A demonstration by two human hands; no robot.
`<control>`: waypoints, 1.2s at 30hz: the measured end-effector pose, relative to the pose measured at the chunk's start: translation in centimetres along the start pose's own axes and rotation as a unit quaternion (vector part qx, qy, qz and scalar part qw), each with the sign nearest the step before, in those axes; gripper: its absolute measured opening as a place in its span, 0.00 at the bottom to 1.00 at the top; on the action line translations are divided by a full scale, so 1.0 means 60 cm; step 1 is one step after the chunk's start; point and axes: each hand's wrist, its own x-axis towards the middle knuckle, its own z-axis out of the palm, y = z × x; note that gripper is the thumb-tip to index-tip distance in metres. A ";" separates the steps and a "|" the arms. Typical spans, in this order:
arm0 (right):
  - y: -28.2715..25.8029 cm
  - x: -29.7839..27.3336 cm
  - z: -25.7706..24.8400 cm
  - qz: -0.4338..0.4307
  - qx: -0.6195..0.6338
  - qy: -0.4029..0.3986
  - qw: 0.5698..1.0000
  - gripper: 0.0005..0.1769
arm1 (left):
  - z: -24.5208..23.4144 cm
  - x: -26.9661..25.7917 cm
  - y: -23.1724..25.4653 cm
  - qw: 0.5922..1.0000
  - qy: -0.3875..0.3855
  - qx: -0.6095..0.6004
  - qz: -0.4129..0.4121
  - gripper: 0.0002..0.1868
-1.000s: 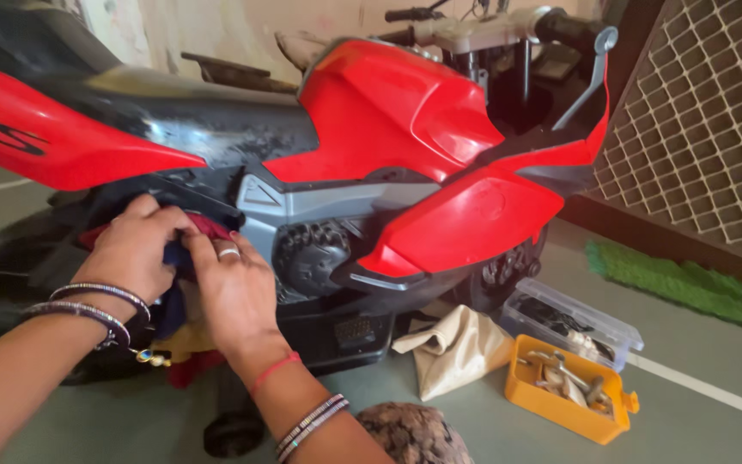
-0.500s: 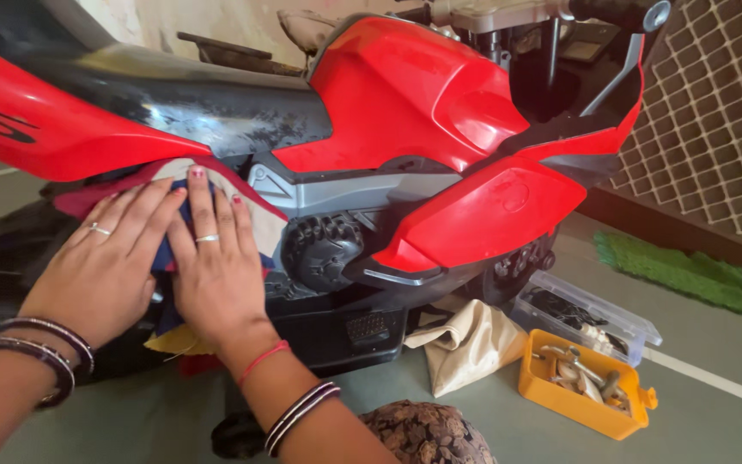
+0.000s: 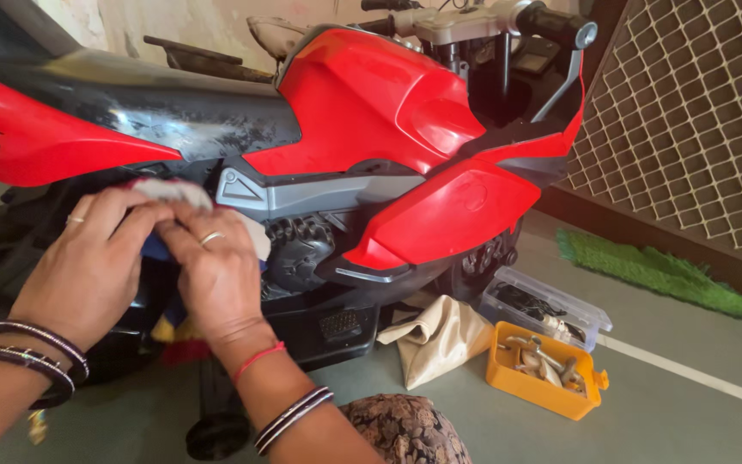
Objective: The person wipes the side panels, engine area, and seat of a red motorcycle using a multi-colored cloth. The cleaning action is continuous and covers various surfaces of the vehicle.
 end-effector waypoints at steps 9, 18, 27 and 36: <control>0.023 -0.032 -0.023 0.023 -0.148 -0.096 0.984 0.44 | 0.090 0.001 0.012 0.980 0.012 0.165 0.113 0.50; 0.022 -0.099 0.037 0.048 -0.229 -0.083 0.969 0.32 | 0.094 -0.036 0.025 0.968 -0.040 0.226 0.097 0.37; 0.022 -0.110 -0.004 0.151 0.010 -0.069 0.986 0.33 | 0.101 -0.046 0.051 0.990 -0.090 0.082 0.074 0.29; 0.042 -0.081 -0.045 0.042 -0.184 -0.037 0.981 0.38 | 0.081 -0.010 0.053 0.992 -0.001 0.021 0.121 0.45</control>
